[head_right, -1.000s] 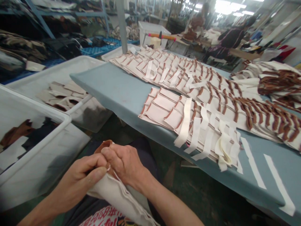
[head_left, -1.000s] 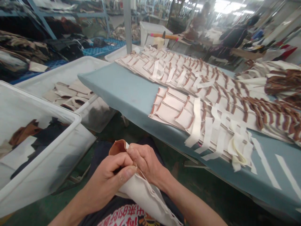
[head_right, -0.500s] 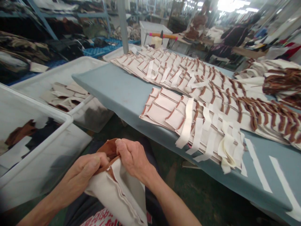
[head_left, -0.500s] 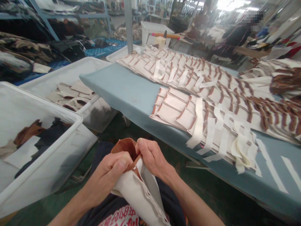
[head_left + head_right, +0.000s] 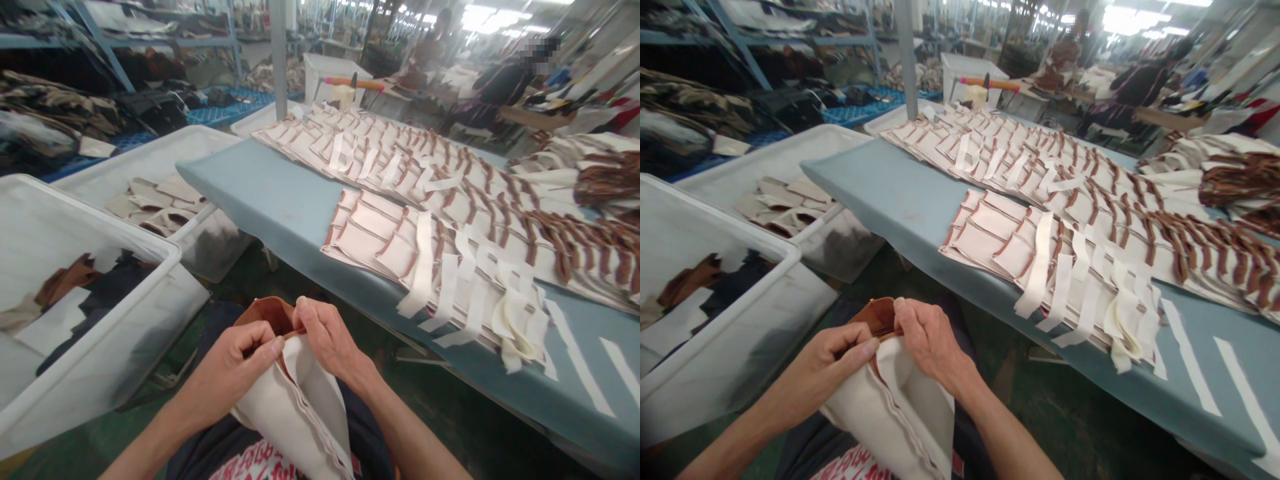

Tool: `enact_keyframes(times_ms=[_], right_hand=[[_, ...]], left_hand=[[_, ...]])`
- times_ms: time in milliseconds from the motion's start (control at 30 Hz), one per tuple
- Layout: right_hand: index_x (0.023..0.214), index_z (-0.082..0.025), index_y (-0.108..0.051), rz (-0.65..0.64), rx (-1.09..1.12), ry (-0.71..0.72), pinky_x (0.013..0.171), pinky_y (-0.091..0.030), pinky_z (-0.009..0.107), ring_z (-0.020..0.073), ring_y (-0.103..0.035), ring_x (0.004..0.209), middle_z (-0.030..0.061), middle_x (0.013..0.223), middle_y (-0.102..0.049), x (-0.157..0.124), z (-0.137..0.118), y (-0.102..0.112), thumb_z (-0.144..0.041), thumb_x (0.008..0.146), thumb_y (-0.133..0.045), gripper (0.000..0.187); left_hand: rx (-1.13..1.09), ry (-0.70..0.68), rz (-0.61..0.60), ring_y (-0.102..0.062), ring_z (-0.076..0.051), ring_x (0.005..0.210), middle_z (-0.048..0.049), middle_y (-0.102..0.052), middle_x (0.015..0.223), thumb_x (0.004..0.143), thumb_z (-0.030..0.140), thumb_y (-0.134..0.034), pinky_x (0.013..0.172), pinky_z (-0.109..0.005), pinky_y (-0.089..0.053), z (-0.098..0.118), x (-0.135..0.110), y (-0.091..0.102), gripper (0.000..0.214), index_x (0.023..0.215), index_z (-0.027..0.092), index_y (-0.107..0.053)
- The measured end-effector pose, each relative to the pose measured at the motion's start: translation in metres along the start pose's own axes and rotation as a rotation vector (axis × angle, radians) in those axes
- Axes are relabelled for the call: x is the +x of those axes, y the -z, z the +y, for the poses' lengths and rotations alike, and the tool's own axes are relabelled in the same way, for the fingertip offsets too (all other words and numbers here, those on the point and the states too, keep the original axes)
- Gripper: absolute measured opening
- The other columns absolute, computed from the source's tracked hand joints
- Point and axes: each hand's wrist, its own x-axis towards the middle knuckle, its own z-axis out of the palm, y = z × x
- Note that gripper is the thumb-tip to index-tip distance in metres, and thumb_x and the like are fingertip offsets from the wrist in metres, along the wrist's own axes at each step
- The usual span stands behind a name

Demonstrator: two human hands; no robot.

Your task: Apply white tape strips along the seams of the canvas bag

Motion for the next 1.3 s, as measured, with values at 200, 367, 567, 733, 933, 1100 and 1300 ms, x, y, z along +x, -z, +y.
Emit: enact_keyframes(times_ms=[200, 367, 567, 733, 933, 1100, 1300], right_hand=[[0.069, -0.024, -0.047, -0.013, 0.007, -0.003, 0.064, -0.032, 0.033, 0.0153, -0.044, 0.066, -0.0027, 0.067, -0.050, -0.001, 0.002, -0.006, -0.073, 0.115, -0.031, 0.069], [0.068, -0.023, -0.047, -0.019, 0.025, -0.003, 0.064, -0.032, 0.033, 0.0148, -0.043, 0.065, -0.0030, 0.067, -0.049, -0.001, 0.003, -0.006, -0.075, 0.114, -0.030, 0.071], [0.071, -0.023, -0.049, -0.036, 0.054, 0.009, 0.065, -0.035, 0.032, 0.0145, -0.044, 0.066, -0.0033, 0.068, -0.049, 0.001, 0.003, -0.009, -0.073, 0.115, -0.031, 0.069], [0.073, -0.023, -0.053, -0.030, 0.086, 0.064, 0.068, -0.039, 0.032, 0.0157, -0.049, 0.069, -0.0019, 0.071, -0.055, 0.003, -0.001, -0.011, -0.071, 0.114, -0.037, 0.065], [0.093, -0.022, -0.067, 0.055, 0.172, 0.071, 0.077, -0.052, 0.033, 0.0212, -0.065, 0.087, 0.0060, 0.094, -0.073, 0.004, 0.002, -0.010, -0.072, 0.112, -0.042, 0.059], [0.094, -0.022, -0.071, 0.155, 0.274, -0.003, 0.072, -0.056, 0.032, 0.0245, -0.070, 0.101, 0.0123, 0.112, -0.078, 0.008, 0.019, -0.007, -0.077, 0.110, -0.043, 0.064], [0.086, -0.018, -0.075, 0.052, 0.266, -0.096, 0.066, -0.053, 0.030, 0.0210, -0.069, 0.081, 0.0114, 0.090, -0.077, 0.006, 0.040, -0.005, -0.083, 0.109, -0.040, 0.077]], left_hand=[[-0.033, 0.003, -0.056, -0.037, -0.013, 0.061, 0.0052, -0.043, 0.066, 0.097, 0.054, -0.055, 0.054, -0.023, -0.030, 0.001, -0.002, 0.000, 0.043, 0.068, 0.024, -0.045], [-0.021, -0.013, -0.061, -0.037, -0.013, 0.060, 0.0053, -0.043, 0.066, 0.094, 0.049, -0.053, 0.054, -0.025, -0.030, 0.005, -0.003, 0.001, 0.037, 0.067, 0.025, -0.044], [-0.018, -0.085, -0.018, -0.039, -0.013, 0.057, 0.0057, -0.044, 0.062, 0.095, 0.045, -0.050, 0.053, -0.025, -0.031, 0.007, -0.010, -0.001, 0.036, 0.066, 0.025, -0.045], [-0.037, -0.094, 0.017, -0.041, -0.013, 0.057, 0.0052, -0.045, 0.062, 0.099, 0.051, -0.054, 0.053, -0.024, -0.033, 0.006, -0.012, -0.001, 0.044, 0.065, 0.024, -0.045], [0.004, -0.160, 0.081, -0.039, -0.011, 0.054, 0.0065, -0.040, 0.058, 0.099, 0.043, -0.055, 0.052, -0.023, -0.031, 0.006, -0.014, 0.000, 0.044, 0.062, 0.024, -0.041], [-0.025, -0.193, 0.171, -0.032, -0.011, 0.051, 0.0073, -0.031, 0.058, 0.096, 0.037, -0.057, 0.049, -0.024, -0.027, -0.001, -0.022, 0.015, 0.044, 0.061, 0.025, -0.033], [0.009, -0.360, 0.374, -0.032, -0.012, 0.048, 0.0061, -0.031, 0.059, 0.107, 0.032, -0.057, 0.048, -0.029, -0.030, -0.008, -0.049, 0.042, 0.049, 0.068, 0.023, -0.028]])
